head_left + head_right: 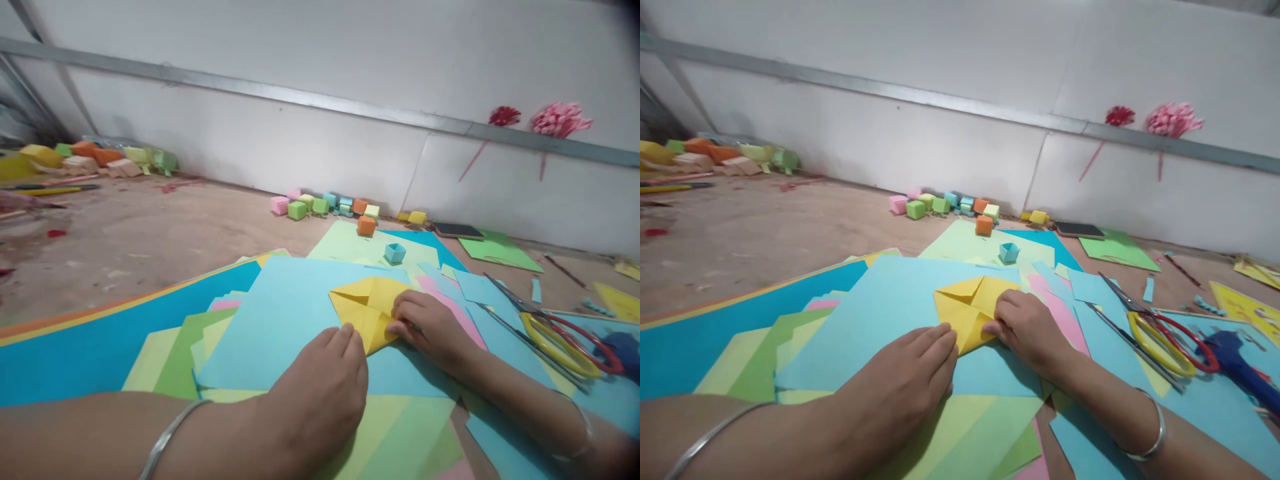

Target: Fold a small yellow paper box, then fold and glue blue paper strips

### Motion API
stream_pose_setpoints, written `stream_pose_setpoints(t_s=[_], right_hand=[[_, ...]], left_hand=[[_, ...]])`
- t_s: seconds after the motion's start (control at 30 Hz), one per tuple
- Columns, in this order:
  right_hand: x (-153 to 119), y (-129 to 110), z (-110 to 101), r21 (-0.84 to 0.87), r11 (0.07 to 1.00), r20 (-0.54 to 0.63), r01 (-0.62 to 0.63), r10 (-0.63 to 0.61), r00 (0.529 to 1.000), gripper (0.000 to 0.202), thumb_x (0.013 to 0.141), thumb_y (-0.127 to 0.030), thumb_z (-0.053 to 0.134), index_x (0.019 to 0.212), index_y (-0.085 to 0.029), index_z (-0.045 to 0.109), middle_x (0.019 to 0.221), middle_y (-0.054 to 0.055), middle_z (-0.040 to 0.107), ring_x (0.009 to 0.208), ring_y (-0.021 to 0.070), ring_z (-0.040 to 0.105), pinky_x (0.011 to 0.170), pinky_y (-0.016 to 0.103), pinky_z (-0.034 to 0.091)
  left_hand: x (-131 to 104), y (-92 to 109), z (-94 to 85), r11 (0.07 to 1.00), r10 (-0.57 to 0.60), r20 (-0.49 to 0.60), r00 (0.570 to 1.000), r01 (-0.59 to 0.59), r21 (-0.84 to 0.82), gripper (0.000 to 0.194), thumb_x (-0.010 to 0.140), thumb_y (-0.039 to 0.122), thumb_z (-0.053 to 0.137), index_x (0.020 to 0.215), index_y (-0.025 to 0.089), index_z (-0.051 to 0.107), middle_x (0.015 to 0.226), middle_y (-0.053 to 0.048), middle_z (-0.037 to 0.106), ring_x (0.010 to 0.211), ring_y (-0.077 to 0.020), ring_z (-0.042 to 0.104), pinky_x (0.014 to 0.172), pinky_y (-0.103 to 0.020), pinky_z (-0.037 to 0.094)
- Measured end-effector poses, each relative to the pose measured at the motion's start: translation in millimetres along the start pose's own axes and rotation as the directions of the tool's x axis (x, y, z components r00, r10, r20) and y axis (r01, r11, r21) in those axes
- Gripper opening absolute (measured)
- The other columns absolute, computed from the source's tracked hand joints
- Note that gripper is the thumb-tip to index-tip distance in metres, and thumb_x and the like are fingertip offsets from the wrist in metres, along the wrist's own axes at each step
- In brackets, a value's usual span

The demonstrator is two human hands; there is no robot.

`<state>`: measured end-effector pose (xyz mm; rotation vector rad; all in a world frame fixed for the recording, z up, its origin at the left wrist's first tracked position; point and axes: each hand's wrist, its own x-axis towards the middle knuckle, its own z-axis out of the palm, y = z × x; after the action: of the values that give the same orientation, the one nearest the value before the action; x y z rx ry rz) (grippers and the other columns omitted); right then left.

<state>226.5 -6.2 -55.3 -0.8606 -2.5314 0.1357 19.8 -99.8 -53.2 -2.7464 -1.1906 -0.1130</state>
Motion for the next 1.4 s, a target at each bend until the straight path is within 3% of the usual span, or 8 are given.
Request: stream_pose_setpoints(t_s=[0.13,0.37,0.57,0.7,0.87,1.1,1.3,1.4], right_hand=[[3,-1,4,-0.089,0.995,0.026,-0.046,0.048,0.998,0.051,0.098,-0.056,0.031,0.065,-0.020,0.048,0.071,0.004,0.053,0.061,0.0150,0.048,0.054,0.026,0.037],[8,0,10,-0.145,0.986,0.089,-0.084,0.098,0.991,0.039,0.097,-0.044,0.044,0.066,-0.020,0.045,0.074,0.004,0.054,0.063,0.0150,0.048,0.053,0.026,0.035],[10,-2,9,-0.158,0.982,0.116,-0.101,0.120,0.986,0.033,0.093,-0.035,0.055,0.066,-0.021,0.043,0.075,0.003,0.053,0.064,0.0149,0.049,0.053,0.025,0.036],[12,-3,9,-0.154,0.980,0.122,-0.123,0.142,0.982,0.031,0.089,-0.029,0.061,0.065,-0.021,0.042,0.076,0.002,0.052,0.064,0.0147,0.049,0.053,0.024,0.036],[13,-3,9,-0.160,0.979,0.118,-0.124,0.144,0.983,0.032,0.087,-0.026,0.064,0.065,-0.021,0.041,0.075,0.001,0.050,0.062,0.0134,0.047,0.051,0.024,0.033],[15,-3,10,-0.153,0.981,0.110,-0.121,0.139,0.984,0.035,0.086,-0.024,0.064,0.063,-0.021,0.038,0.072,-0.001,0.047,0.062,0.0127,0.046,0.052,0.023,0.032],[16,-1,11,-0.145,0.982,0.113,-0.120,0.137,0.984,0.037,0.085,-0.025,0.065,0.062,-0.021,0.036,0.071,-0.002,0.046,0.061,0.0120,0.045,0.051,0.023,0.031],[15,-2,11,-0.141,0.981,0.114,-0.134,0.151,0.982,0.036,0.084,-0.024,0.066,0.062,-0.021,0.038,0.071,-0.003,0.046,0.060,0.0113,0.045,0.051,0.023,0.031]], left_hand=[[-9,7,6.0,0.998,0.020,-0.046,0.999,-0.017,0.067,0.034,0.091,0.014,0.045,0.117,0.003,0.065,0.128,-0.028,0.058,0.118,-0.0393,0.056,0.091,-0.054,0.046],[-6,7,-0.7,0.997,-0.011,0.084,0.996,0.004,0.079,0.033,0.089,0.016,0.050,0.116,0.006,0.068,0.133,-0.026,0.056,0.120,-0.0382,0.056,0.089,-0.048,0.050],[1,5,-10.9,1.000,-0.023,0.143,0.989,0.022,0.013,0.028,0.085,0.014,0.056,0.108,0.005,0.070,0.126,-0.028,0.060,0.106,-0.0364,0.061,0.080,-0.044,0.051],[3,3,-13.1,0.997,-0.051,0.159,0.986,0.060,-0.054,0.016,0.083,0.012,0.056,0.092,0.010,0.069,0.107,-0.020,0.066,0.091,-0.0300,0.060,0.069,-0.039,0.049],[2,2,-14.4,0.994,-0.042,0.166,0.985,0.058,-0.088,0.008,0.081,0.012,0.059,0.074,0.014,0.063,0.083,-0.011,0.061,0.076,-0.0253,0.054,0.057,-0.035,0.045],[7,1,-24.0,0.998,-0.024,0.194,0.981,0.035,-0.050,0.012,0.088,0.015,0.053,0.079,0.014,0.061,0.079,-0.009,0.063,0.071,-0.0241,0.057,0.058,-0.036,0.048],[5,-1,-17.8,0.997,-0.070,0.100,0.993,0.073,-0.032,0.021,0.092,0.023,0.050,0.105,0.011,0.061,0.093,-0.011,0.065,0.081,-0.0250,0.057,0.070,-0.041,0.051],[8,-3,-16.7,0.992,-0.101,0.135,0.986,0.110,-0.061,0.023,0.089,0.029,0.057,0.103,0.012,0.063,0.095,-0.011,0.064,0.082,-0.0254,0.056,0.068,-0.039,0.049]])
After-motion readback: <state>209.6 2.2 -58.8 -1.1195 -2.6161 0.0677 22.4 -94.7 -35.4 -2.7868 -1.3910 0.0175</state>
